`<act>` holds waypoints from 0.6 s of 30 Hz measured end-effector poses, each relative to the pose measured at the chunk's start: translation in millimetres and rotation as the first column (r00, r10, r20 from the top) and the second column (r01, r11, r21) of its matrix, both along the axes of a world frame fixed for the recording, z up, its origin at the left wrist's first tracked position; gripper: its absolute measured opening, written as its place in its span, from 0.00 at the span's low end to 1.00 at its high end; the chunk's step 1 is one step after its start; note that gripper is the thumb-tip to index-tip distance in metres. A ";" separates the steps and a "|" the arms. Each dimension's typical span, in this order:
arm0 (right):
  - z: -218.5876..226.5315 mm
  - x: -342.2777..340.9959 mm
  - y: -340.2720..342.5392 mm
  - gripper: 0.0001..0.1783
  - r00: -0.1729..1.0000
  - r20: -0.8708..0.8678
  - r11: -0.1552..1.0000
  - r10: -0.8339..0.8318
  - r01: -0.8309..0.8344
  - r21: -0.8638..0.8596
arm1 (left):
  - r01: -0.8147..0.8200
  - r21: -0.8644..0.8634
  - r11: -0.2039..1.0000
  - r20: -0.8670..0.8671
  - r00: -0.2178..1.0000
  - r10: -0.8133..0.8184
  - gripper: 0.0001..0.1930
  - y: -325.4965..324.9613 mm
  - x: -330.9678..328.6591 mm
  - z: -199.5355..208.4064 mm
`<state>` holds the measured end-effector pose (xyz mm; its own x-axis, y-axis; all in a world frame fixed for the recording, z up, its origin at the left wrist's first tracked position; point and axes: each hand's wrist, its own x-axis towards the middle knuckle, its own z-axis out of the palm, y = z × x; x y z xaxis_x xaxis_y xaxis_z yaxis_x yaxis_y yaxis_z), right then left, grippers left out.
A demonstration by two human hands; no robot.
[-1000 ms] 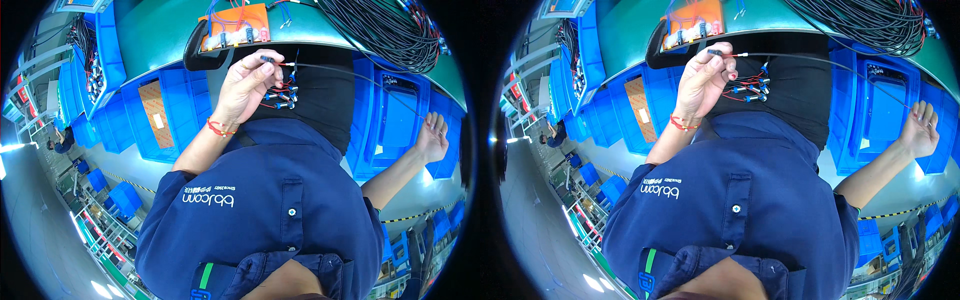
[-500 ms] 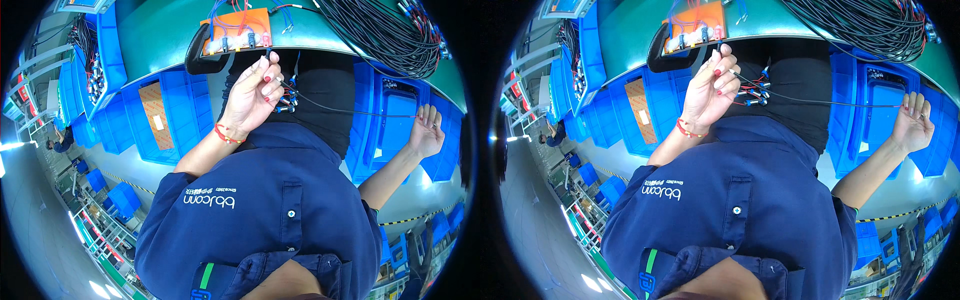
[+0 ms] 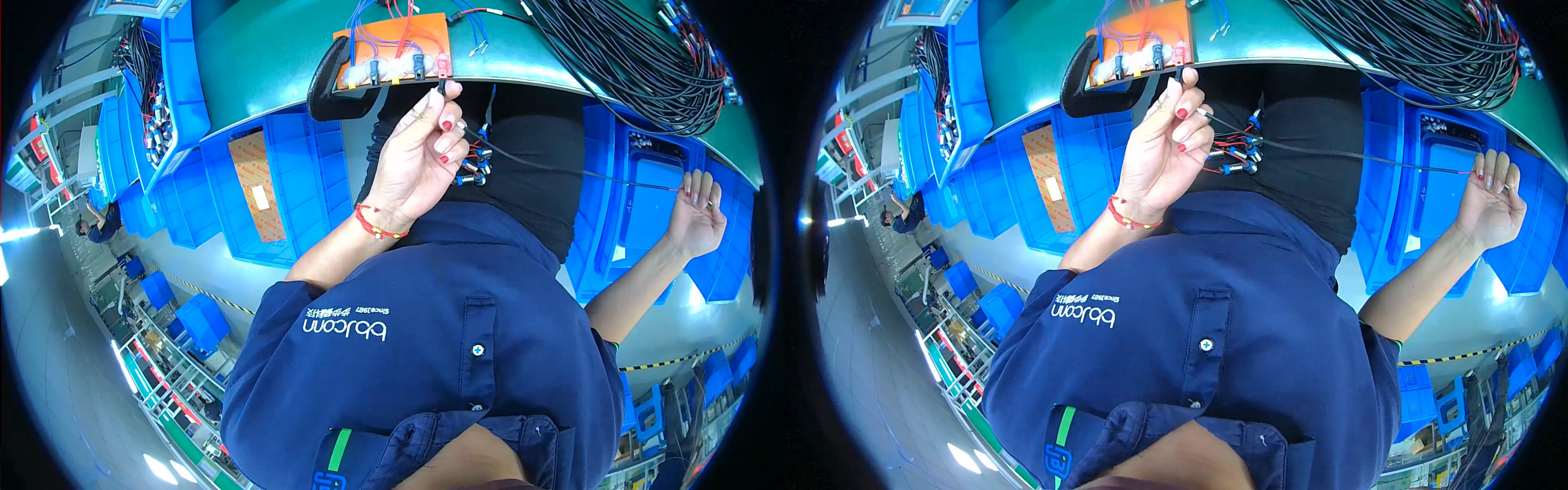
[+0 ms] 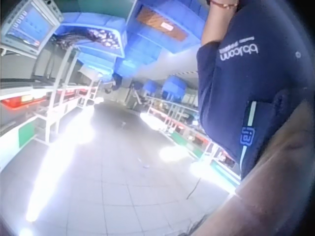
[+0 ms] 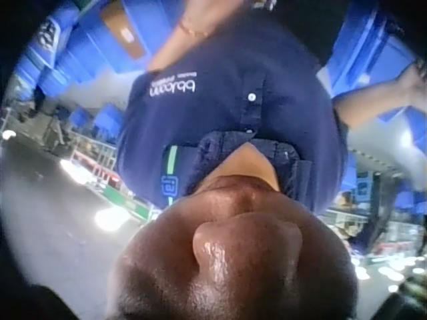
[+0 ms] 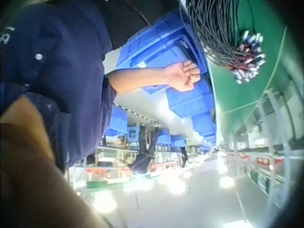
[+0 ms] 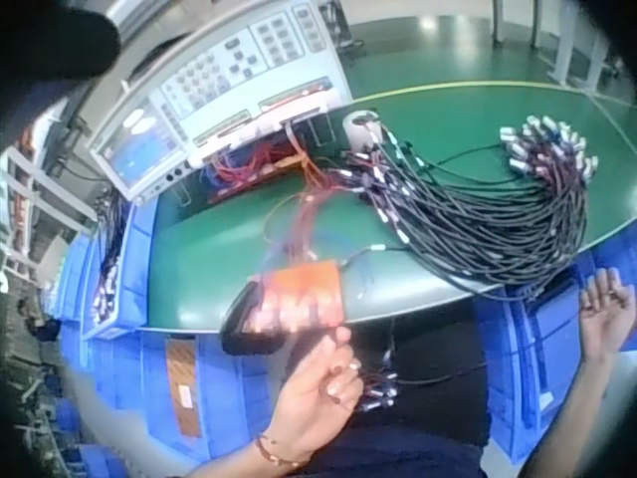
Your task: The person assembles wire harnesses by hand, connecting blue connectors to the wire harnesses at a factory workbench.
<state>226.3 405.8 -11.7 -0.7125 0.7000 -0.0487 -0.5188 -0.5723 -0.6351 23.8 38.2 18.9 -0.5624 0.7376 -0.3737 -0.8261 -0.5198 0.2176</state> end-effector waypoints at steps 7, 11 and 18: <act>-5.3 1.6 0.8 0.04 1.000 -0.013 1.000 0.004 -0.003 0.016 | -0.025 -0.302 0.953 -0.264 0.963 -0.058 0.15 0.8 -9.1 -8.1; -6.9 -7.0 -1.7 0.03 0.992 -0.091 0.986 0.088 -0.073 0.149 | -0.029 -0.443 0.896 -0.377 0.913 -0.157 0.17 -2.9 -15.1 -5.5; 5.6 -13.8 -12.6 0.05 0.998 -0.008 0.978 -0.063 0.064 0.199 | 0.044 -0.459 0.887 -0.409 0.876 -0.255 0.20 -5.1 -21.8 17.0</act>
<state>212.5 393.2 -6.2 -0.6663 0.7393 0.0975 -0.5512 -0.4002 -0.7321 2.0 33.1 35.8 -0.6399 0.6542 -0.4033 -0.6422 -0.1669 0.7482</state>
